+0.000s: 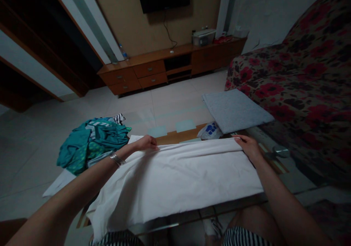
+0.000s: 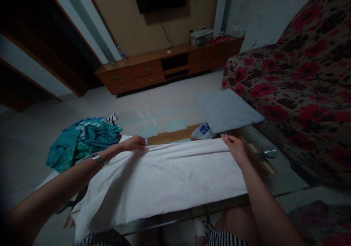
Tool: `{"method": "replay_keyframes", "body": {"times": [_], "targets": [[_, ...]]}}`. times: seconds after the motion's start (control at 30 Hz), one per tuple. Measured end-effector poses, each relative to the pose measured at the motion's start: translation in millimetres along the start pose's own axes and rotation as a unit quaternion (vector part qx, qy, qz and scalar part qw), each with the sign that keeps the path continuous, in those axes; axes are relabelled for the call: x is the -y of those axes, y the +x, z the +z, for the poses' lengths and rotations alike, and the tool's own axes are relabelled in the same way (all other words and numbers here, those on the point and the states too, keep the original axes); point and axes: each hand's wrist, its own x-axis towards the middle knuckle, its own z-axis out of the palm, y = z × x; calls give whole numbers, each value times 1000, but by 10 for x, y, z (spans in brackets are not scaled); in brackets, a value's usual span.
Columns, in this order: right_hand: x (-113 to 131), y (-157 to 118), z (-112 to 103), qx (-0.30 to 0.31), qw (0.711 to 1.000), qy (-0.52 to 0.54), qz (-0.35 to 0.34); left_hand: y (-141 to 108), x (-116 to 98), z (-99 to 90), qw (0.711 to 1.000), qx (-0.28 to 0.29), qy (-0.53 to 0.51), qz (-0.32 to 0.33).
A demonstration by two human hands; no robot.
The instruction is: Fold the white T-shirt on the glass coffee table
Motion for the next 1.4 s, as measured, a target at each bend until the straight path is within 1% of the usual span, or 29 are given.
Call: {"method": "replay_keyframes", "body": {"times": [0.1, 0.17, 0.27, 0.37, 0.43, 0.53, 0.67, 0.77, 0.9, 1.03, 1.13, 1.27, 1.33, 1.4], "targets": [[105, 4, -102, 16, 1000, 22, -8, -97, 14, -47, 999, -34, -20, -7], [243, -15, -195, 19, 999, 45, -10, -197, 9, -83, 998, -59, -25, -9], [543, -86, -364, 17, 998, 63, -9, -397, -74, -142, 996, -87, -19, 22], [914, -219, -555, 10, 998, 57, -32, -653, -253, -210, 993, -110, 1, 47], [1176, -337, -678, 12, 997, 44, -56, -850, -389, -264, 989, -137, 20, 45], [1556, -528, -830, 40, 994, 13, -103, -1172, -552, -360, 982, -181, 39, 31], [2010, -734, -969, 83, 980, -25, -180, -1589, -680, -501, 972, -232, 45, 19], [2318, -834, -1071, 101, 970, -51, -215, -1849, -762, -599, 960, -273, 55, 11], [2664, -919, -1205, 124, 957, -104, -243, -2106, -879, -697, 948, -313, 56, 10], [2900, -987, -1269, 134, 949, -138, -251, -2293, -961, -734, 940, -337, 57, 6], [3063, -1044, -1328, 104, 946, -160, -262, -2427, -1010, -725, 933, -355, 57, 15], [3325, -1101, -1485, 5, 934, -152, -324, -2569, -1087, -707, 911, -410, 30, 42], [3444, -1109, -1548, -31, 923, -163, -348, -2600, -1124, -719, 901, -431, 27, 37], [3536, -1115, -1584, -40, 917, -185, -352, -2610, -1152, -757, 893, -449, 36, 17]]}}
